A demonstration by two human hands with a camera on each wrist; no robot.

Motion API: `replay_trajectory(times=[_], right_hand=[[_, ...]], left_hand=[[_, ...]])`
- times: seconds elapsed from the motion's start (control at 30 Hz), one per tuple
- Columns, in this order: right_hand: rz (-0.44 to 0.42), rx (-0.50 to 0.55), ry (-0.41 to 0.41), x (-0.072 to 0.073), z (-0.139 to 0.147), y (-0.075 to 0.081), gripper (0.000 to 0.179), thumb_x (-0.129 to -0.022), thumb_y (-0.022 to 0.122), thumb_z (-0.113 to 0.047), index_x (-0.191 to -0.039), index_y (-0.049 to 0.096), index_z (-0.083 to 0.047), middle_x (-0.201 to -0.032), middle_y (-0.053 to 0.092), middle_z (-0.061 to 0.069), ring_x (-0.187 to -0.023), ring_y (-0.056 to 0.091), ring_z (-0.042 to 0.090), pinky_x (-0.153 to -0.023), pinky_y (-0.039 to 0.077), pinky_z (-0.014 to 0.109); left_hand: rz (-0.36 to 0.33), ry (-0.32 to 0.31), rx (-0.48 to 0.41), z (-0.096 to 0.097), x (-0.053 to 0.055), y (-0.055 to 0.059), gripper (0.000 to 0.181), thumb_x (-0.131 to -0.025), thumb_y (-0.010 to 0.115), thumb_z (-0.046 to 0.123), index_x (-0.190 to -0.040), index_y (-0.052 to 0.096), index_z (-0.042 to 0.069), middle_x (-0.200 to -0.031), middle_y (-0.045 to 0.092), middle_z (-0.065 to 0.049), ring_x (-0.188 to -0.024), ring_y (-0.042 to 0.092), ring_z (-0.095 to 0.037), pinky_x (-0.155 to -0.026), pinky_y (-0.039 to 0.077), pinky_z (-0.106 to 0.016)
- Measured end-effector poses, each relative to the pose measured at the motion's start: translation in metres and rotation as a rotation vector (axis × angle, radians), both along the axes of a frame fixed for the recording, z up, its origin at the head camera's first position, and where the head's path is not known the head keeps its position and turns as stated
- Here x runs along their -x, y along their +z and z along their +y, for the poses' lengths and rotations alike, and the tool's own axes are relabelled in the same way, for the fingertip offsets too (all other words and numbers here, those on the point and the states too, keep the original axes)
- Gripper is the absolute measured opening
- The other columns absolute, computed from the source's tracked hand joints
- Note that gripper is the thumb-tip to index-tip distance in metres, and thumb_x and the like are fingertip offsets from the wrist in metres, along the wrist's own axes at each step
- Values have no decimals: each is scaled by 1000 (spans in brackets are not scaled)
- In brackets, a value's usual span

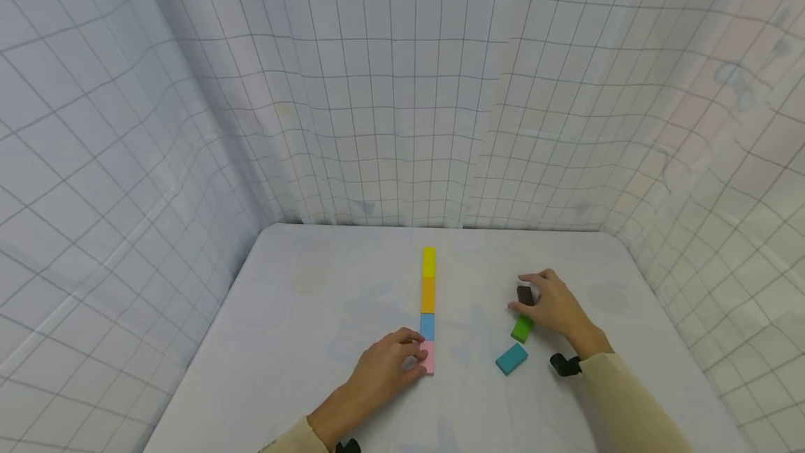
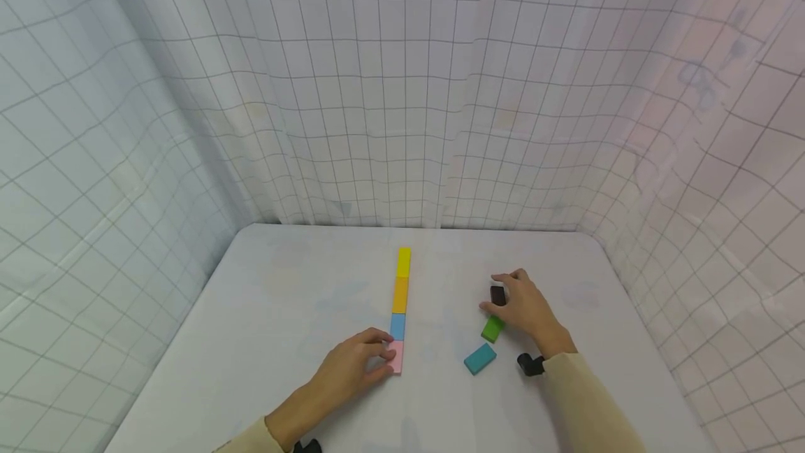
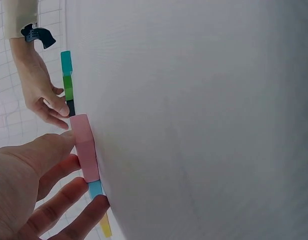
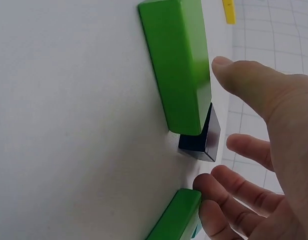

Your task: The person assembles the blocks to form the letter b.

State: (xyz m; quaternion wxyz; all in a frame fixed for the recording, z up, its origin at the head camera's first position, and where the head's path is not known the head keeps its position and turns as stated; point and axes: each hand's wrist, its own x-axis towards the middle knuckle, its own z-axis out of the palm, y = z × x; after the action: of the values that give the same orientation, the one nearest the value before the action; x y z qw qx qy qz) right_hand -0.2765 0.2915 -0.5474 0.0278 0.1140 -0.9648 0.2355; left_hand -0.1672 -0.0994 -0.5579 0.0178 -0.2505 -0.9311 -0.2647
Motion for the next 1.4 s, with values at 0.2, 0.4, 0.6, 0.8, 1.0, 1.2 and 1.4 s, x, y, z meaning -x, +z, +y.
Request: replay_trajectory(times=[0.2, 0.4, 0.6, 0.8, 1.0, 1.2, 1.4], right_hand=[[5, -2, 9, 1, 0, -6, 67, -96, 98, -34, -147, 76, 2, -127, 69, 29, -93, 63, 26, -79, 57, 41], [5, -14, 6, 2, 0, -8, 59, -96, 97, -28, -142, 78, 3, -122, 70, 28, -94, 64, 29, -80, 59, 44], [15, -1, -2, 4, -2, -9, 49, -97, 95, -19, -138, 80, 3, -121, 72, 27, -94, 67, 28, -81, 63, 45], [12, 5, 3, 5, -3, -9, 47, -98, 93, -17, -137, 80, 4, -123, 72, 28, -96, 68, 30, -83, 66, 50], [-1, 11, -9, 5, -4, -7, 46, -99, 92, -16, -138, 79, 4, -125, 72, 28, -96, 68, 29, -83, 65, 50], [14, 13, 1, 5, -4, -6, 44, -98, 91, -14, -137, 80, 4, -125, 72, 29, -96, 69, 29, -82, 66, 49], [16, 25, 10, 5, -4, -7, 43, -98, 91, -12, -138, 80, 3, -126, 72, 28, -94, 70, 26, -80, 65, 42]], left_hand=[[3, 2, 3, -1, 0, 1, 13, -98, 97, 25, -107, 92, 16, -137, 81, -1, -120, 81, -24, -94, 72, -40], [-19, 1, -6, -1, 1, 1, 14, -99, 97, 25, -109, 93, 17, -138, 81, 0, -121, 80, -24, -95, 71, -40], [-22, 2, -9, 0, 2, 2, 14, -99, 96, 25, -109, 93, 16, -138, 81, 0, -122, 80, -24, -97, 71, -40], [-33, 15, 16, 1, 1, 3, 15, -98, 98, 25, -110, 93, 18, -137, 81, 1, -120, 80, -22, -98, 71, -40], [-30, 18, 20, 1, 1, 2, 14, -97, 99, 25, -108, 93, 19, -135, 81, 1, -119, 80, -21, -97, 71, -40], [-25, 13, 12, 1, 1, 2, 13, -97, 98, 25, -108, 93, 18, -135, 81, 1, -119, 80, -22, -98, 71, -40], [-28, 13, 9, 2, 0, 3, 13, -97, 98, 25, -108, 93, 19, -135, 81, 1, -117, 80, -21, -96, 71, -39]])
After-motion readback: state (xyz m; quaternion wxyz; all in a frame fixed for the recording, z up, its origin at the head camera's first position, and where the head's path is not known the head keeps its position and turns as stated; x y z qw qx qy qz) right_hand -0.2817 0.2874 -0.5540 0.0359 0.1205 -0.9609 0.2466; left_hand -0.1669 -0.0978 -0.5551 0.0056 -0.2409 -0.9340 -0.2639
